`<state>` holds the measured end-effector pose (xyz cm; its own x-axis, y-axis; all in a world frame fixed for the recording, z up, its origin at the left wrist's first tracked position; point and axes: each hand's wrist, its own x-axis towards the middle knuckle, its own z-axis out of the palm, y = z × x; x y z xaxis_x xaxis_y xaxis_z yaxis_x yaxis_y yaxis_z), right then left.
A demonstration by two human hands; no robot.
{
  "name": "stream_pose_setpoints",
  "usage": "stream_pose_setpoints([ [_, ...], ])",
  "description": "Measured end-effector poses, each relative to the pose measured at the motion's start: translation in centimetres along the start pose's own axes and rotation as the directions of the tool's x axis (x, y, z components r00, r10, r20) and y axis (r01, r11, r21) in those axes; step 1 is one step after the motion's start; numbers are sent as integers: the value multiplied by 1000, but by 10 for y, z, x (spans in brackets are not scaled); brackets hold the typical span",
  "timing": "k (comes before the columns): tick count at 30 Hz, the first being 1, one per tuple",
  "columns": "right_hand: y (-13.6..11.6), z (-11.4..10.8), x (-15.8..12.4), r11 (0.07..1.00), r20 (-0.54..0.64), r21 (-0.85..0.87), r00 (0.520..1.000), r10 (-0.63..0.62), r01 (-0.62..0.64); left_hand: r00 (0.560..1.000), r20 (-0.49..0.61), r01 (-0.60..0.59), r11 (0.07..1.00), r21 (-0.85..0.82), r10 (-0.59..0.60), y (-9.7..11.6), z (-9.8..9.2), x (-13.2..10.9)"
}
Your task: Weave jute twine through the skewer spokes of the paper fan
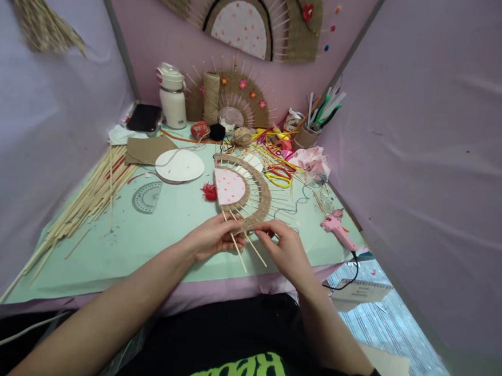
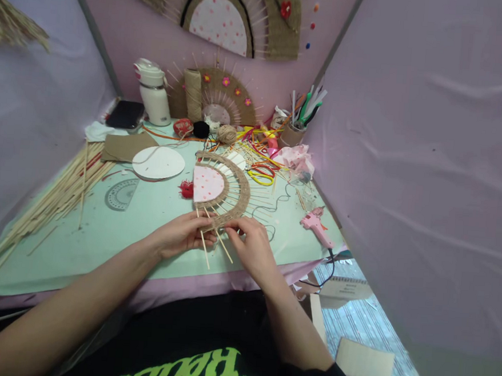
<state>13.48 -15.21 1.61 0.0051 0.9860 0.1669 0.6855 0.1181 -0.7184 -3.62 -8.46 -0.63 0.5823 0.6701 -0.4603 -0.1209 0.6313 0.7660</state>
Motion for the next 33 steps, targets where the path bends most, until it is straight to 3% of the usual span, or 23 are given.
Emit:
stream_pose_setpoints([
  [13, 2, 12, 6, 986, 4, -156, 998, -64, 64, 999, 34, -14, 1000, 9, 14, -3, -4, 4],
  [25, 8, 15, 5, 974, -4, -199, 994, -106, 103, 997, 11, 82, 997, -1, -82, 3, -1, 8],
  [33, 9, 17, 6, 978, 2, -191, 997, -83, 82, 992, -47, 121, 989, 87, -117, 7, 5, 8],
])
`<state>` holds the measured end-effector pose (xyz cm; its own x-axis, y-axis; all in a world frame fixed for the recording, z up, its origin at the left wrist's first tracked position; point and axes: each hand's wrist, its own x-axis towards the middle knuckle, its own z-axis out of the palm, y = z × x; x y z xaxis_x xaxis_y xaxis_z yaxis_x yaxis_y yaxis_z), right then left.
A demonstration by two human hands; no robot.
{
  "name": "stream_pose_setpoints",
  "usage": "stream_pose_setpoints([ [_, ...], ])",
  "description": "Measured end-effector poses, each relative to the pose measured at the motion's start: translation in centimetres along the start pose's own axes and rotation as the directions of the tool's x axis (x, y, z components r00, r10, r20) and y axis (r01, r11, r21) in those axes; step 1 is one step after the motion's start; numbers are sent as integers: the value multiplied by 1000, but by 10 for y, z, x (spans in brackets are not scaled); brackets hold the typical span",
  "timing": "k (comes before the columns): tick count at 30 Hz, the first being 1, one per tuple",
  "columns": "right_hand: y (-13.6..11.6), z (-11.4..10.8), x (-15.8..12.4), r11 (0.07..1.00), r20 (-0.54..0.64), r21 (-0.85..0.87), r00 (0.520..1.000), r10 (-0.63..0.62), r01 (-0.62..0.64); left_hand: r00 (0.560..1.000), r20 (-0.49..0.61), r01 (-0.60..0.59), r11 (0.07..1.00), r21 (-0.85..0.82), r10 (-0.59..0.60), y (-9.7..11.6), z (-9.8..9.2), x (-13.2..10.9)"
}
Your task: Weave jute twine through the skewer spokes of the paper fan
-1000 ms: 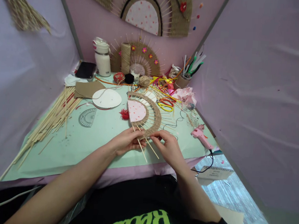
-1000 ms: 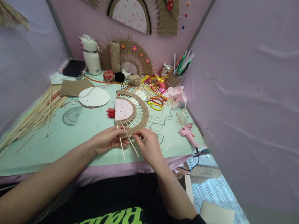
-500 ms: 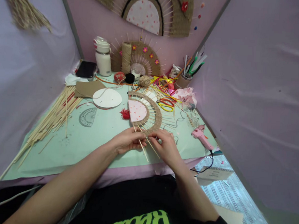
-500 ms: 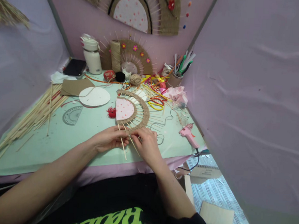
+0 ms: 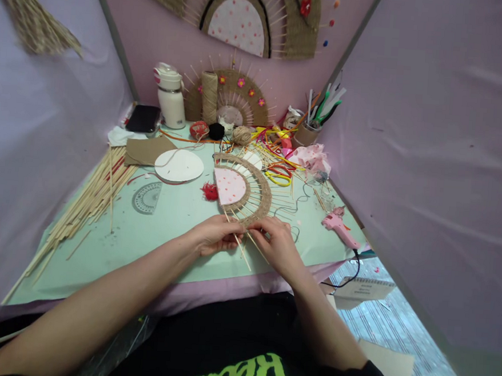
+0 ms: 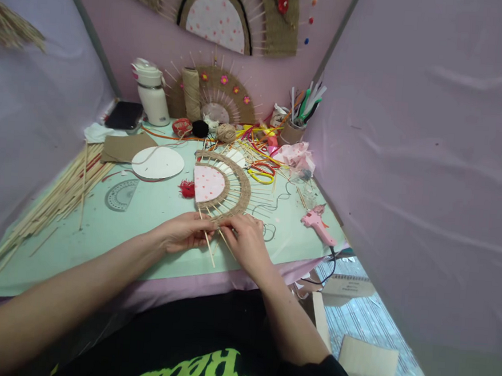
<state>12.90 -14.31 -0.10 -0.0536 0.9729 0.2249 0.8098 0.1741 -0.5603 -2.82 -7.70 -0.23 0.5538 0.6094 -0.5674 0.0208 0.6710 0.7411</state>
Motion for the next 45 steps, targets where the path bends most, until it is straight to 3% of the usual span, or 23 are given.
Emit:
stream_pose_setpoints([
  [8, 1, -2, -1, 997, -16, 47, 998, 57, -56, 998, -63, 27, 997, 71, -22, 1, 3, 1],
  [20, -6, -4, 2, 993, -13, 23, 993, 118, -117, 999, -45, 12, 997, 76, -8, 0, 2, 1],
  [45, -5, -6, 0, 998, -9, -18, 998, 61, -62, 1000, -26, 5, 999, 48, -4, 1, 3, 1],
])
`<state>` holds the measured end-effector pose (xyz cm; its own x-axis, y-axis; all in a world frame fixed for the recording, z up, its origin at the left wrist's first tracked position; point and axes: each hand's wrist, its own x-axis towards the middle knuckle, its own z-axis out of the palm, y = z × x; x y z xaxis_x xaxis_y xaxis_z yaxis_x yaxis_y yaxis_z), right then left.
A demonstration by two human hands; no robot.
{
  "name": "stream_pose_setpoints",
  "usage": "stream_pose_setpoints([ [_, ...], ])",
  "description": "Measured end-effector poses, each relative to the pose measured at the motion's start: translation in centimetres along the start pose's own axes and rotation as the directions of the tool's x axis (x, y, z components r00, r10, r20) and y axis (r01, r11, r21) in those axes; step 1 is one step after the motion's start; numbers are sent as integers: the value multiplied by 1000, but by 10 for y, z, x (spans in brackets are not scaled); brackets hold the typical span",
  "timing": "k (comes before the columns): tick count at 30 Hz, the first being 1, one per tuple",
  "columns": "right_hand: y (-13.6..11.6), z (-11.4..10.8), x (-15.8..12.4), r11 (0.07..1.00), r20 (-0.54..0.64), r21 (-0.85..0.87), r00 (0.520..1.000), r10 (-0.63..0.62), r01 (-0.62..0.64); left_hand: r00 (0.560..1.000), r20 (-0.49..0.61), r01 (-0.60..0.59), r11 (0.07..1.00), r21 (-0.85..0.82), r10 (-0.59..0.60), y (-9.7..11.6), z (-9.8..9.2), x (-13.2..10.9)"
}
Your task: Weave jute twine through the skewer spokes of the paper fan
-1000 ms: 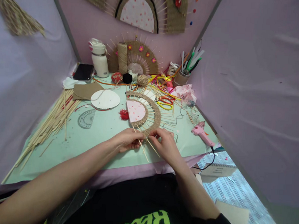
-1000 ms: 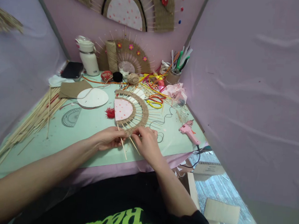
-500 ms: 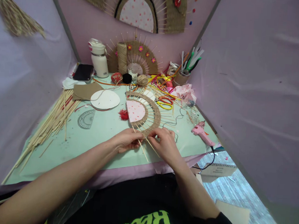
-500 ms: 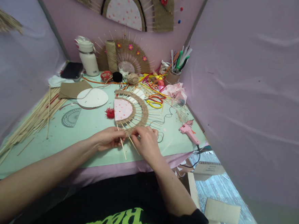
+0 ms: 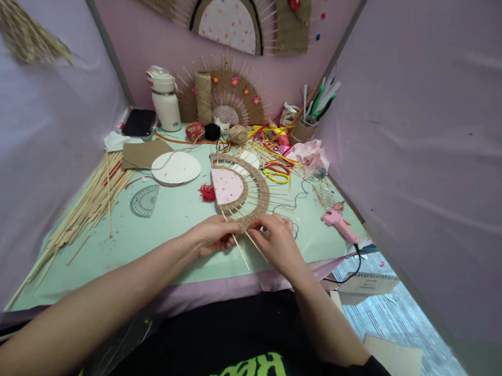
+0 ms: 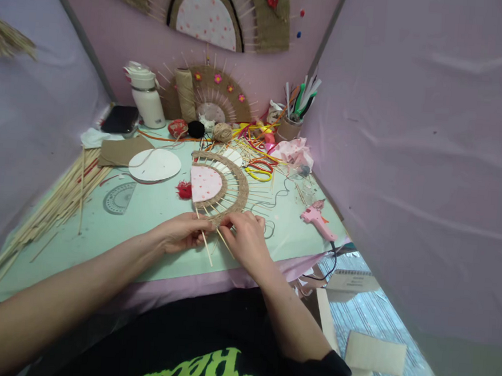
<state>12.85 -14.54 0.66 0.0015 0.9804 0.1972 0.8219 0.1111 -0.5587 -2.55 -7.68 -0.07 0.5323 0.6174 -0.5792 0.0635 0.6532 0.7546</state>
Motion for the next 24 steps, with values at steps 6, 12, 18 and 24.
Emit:
stream_pose_setpoints([
  [6, 3, -9, -5, 997, -9, 69, 999, -37, 38, 1000, 0, -16, 1000, -12, 16, -1, 1, -1],
  [12, 20, -28, -13, 979, -170, 198, 985, -8, 42, 999, -27, -19, 1000, -18, 18, -2, 0, 1],
  [18, 45, -36, -21, 963, -177, 245, 972, 157, -110, 1000, 5, -27, 997, -74, 27, -1, -5, 0],
  [24, 64, -42, -25, 967, -160, 191, 966, 203, -171, 997, 48, -50, 992, -120, 56, -1, -11, -3],
])
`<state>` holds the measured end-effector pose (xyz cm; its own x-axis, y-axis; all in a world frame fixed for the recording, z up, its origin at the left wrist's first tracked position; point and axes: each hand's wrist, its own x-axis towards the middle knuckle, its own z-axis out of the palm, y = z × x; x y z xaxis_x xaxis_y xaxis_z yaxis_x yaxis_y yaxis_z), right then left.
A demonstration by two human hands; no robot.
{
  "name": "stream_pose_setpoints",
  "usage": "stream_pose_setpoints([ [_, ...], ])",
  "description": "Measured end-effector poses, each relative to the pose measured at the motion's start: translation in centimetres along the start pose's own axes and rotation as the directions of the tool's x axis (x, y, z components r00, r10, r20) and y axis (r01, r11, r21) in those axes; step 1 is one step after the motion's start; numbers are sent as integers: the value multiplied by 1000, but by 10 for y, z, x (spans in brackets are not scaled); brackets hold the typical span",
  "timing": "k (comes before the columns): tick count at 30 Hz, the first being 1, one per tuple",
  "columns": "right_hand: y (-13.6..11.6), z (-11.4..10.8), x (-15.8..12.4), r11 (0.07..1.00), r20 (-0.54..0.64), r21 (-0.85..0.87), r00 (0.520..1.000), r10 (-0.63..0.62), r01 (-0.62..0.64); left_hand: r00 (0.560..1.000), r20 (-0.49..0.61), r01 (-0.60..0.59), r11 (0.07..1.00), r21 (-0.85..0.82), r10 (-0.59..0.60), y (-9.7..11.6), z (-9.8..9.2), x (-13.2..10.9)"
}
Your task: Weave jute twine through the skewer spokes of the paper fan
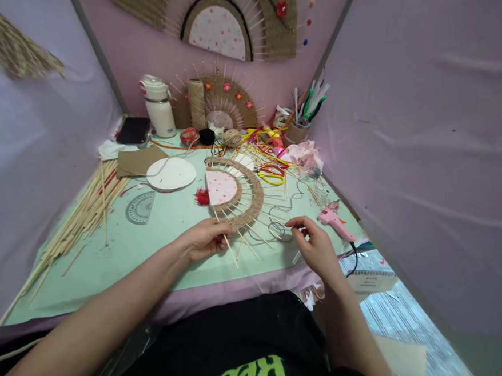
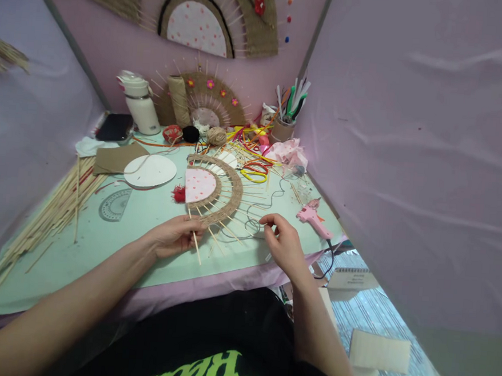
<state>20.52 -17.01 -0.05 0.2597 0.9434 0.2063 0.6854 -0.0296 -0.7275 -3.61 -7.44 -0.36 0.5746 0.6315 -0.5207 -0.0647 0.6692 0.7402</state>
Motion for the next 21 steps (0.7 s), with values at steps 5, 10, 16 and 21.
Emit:
stream_pose_setpoints([
  [5, 16, -1, 4, 998, -10, -63, 1000, 30, -31, 998, 6, 63, 995, -77, -62, 2, -3, -1],
  [10, 20, 6, 4, 995, 87, -86, 995, -45, 53, 993, -18, 113, 977, -181, -118, 14, 0, 0],
  [16, 15, 15, 6, 995, 208, -32, 974, -86, 94, 981, -69, 171, 976, -133, -181, 26, -2, 8],
  [21, 13, 23, 10, 989, 195, -134, 980, -33, 60, 997, -68, 26, 987, -160, -37, 20, -3, 8],
])
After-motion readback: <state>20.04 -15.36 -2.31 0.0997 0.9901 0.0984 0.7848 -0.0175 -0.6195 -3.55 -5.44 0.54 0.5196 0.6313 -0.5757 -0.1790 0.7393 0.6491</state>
